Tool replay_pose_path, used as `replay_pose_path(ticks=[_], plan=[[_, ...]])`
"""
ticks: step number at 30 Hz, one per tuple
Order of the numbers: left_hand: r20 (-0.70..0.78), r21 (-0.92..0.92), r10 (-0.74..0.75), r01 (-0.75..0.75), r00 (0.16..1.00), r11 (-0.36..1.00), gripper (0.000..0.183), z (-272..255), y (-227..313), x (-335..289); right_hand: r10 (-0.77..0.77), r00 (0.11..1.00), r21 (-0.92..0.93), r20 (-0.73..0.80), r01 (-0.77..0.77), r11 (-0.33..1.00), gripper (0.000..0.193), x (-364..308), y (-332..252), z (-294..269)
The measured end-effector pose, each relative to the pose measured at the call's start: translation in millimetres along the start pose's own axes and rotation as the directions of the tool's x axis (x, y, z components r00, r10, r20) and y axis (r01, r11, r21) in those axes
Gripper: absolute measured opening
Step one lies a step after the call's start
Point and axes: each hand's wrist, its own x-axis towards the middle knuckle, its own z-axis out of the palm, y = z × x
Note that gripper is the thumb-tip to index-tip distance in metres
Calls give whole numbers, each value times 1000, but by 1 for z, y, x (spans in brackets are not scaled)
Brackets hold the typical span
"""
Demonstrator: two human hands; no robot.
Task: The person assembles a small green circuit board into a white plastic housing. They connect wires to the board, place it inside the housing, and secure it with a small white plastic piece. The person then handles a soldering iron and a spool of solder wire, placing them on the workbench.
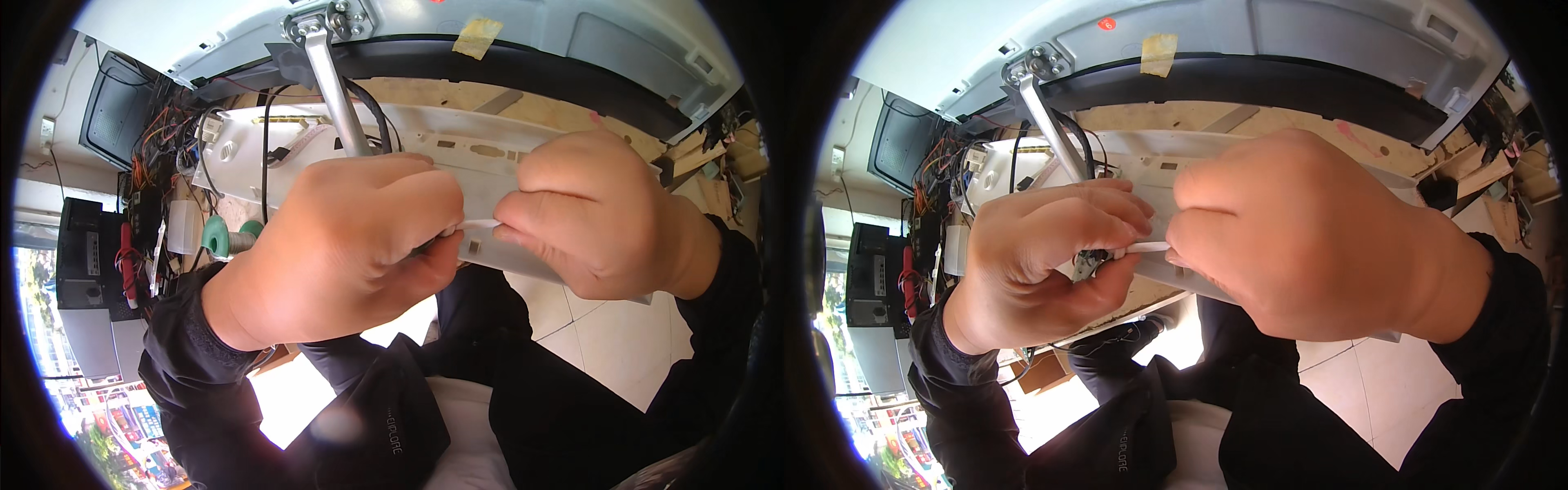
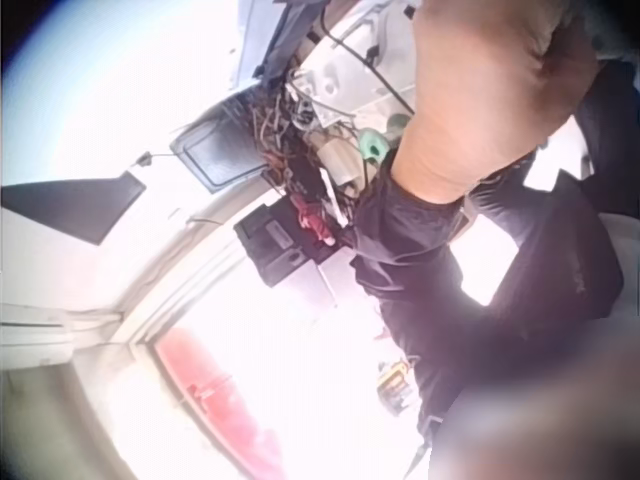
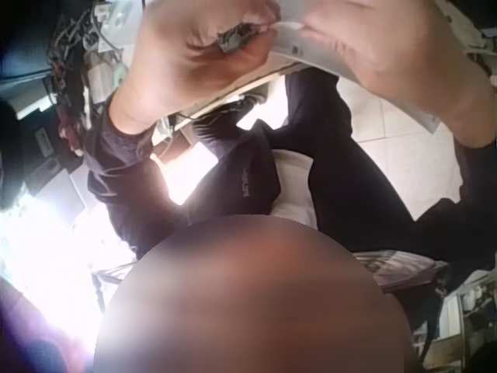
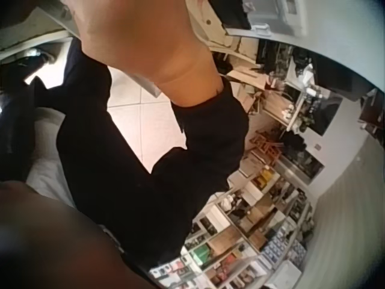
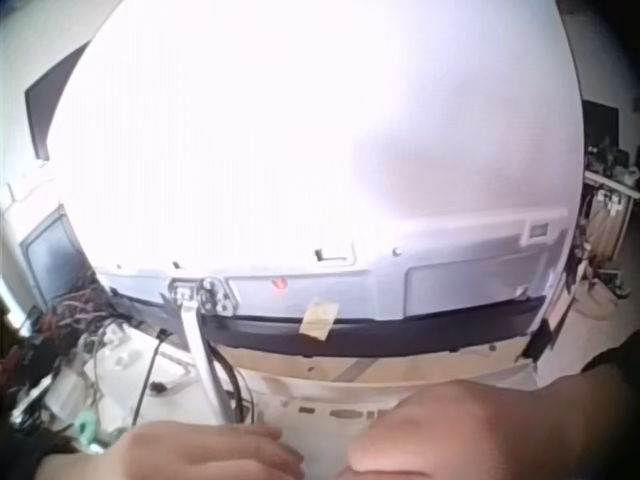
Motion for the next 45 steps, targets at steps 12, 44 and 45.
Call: replay_pose_path(ticks=[12,44,45], plan=[[-57,181,35,-24,998,983,26,-5,8,1,99,995,-123,-12,-99,987,24,14,-9,2],[23,45,218,-219,976,975,19,-13,-15,-5,-161,940,366,300,42,930,39,56,-5,-13],[-11,57,256,-255,967,965,19,-9,-17,-4,-156,938,376,309,30,926,39,54,-4,-13]])
